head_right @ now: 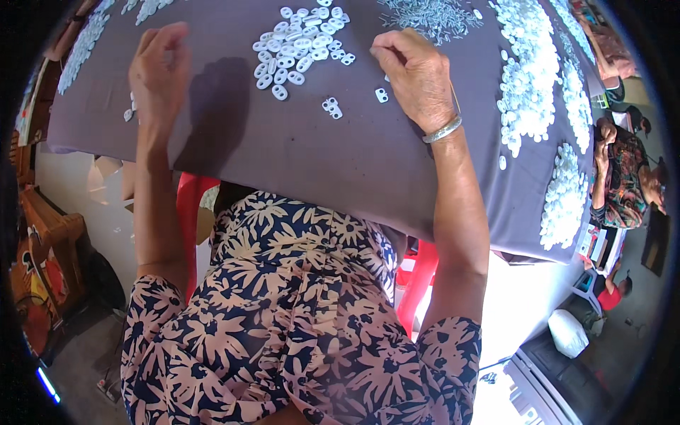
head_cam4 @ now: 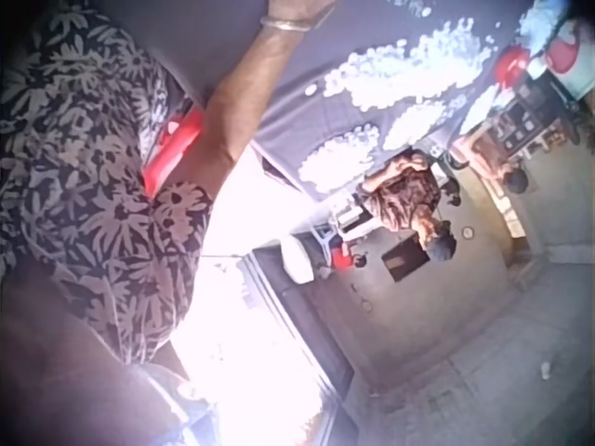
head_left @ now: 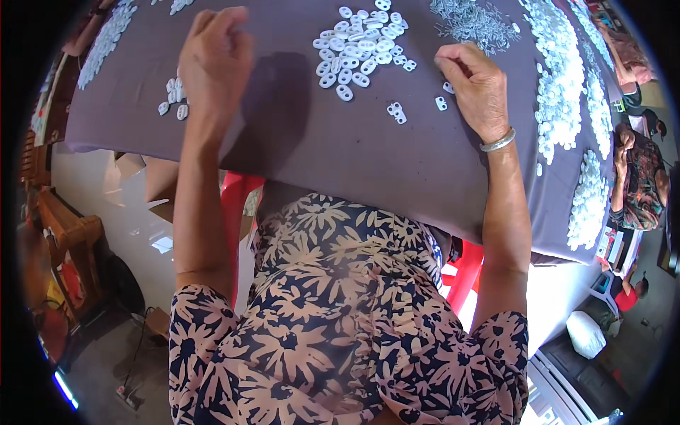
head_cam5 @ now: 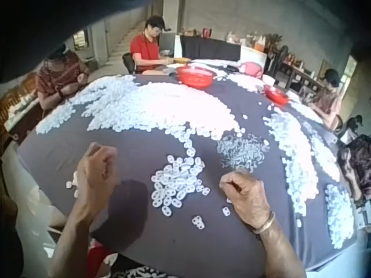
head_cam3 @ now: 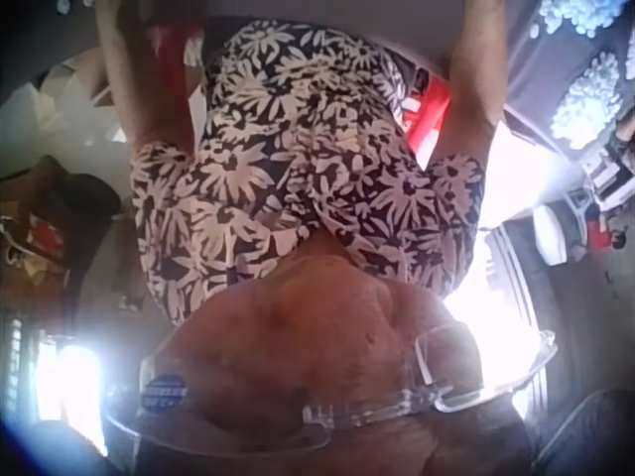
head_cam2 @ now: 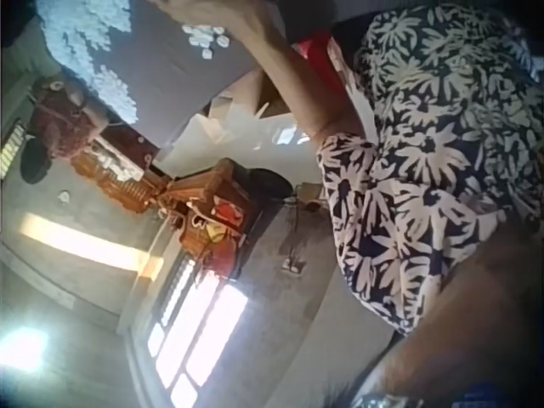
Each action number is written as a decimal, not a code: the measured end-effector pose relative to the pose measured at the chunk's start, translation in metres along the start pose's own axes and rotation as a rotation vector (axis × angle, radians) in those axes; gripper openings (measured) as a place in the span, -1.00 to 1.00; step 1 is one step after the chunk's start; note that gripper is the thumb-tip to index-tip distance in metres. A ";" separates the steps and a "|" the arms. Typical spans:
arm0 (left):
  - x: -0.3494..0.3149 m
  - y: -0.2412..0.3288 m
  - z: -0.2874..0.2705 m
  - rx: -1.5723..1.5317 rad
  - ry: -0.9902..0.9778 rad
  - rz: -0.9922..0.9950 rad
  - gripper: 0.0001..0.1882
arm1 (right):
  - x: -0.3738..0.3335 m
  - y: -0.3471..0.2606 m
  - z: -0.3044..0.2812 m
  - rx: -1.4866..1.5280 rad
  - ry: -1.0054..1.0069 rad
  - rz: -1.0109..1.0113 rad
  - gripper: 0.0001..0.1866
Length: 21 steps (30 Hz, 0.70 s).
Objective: Assembling small white plastic components by hand on a workbench.
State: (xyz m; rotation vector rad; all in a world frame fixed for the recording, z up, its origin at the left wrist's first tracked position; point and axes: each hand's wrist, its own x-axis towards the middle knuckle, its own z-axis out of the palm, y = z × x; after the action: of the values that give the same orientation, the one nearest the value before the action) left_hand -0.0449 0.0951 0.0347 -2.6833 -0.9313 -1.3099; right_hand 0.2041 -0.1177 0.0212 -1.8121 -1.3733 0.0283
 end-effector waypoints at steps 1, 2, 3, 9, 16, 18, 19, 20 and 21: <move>-0.002 0.014 0.000 -0.137 -0.044 -0.023 -0.79 | 0.001 0.000 0.002 0.001 0.000 -0.007 -0.91; -0.004 0.026 0.002 -0.275 -0.086 -0.045 -0.75 | 0.003 -0.001 0.004 -0.038 -0.021 -0.077 -0.90; -0.008 0.035 0.008 -0.273 -0.082 -0.047 -0.75 | 0.005 -0.004 0.006 -0.078 -0.042 -0.145 -0.90; -0.024 0.074 0.020 -0.683 -0.237 0.017 -0.79 | 0.005 -0.006 0.021 -0.161 -0.083 -0.199 -0.82; -0.030 0.089 0.016 -0.823 -0.313 -0.025 -0.82 | 0.000 -0.012 0.018 -0.039 -0.139 -0.057 -0.85; -0.034 0.095 0.019 -0.843 -0.317 -0.028 -0.81 | -0.002 -0.018 0.019 0.068 -0.108 -0.031 -0.86; -0.039 0.098 0.023 -0.974 -0.339 -0.143 -0.83 | -0.004 -0.023 0.019 0.214 -0.097 0.043 -0.87; -0.039 0.102 0.022 -1.101 -0.360 -0.256 -0.85 | -0.005 -0.028 0.017 0.362 -0.082 0.116 -0.88; -0.037 0.101 0.020 -1.096 -0.357 -0.250 -0.85 | -0.006 -0.034 0.016 0.366 -0.078 0.110 -0.88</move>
State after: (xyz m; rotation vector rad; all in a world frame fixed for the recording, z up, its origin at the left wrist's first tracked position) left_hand 0.0037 -0.0018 0.0190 -3.8108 -0.6763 -1.8167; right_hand 0.1673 -0.1118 0.0295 -1.5870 -1.2279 0.3871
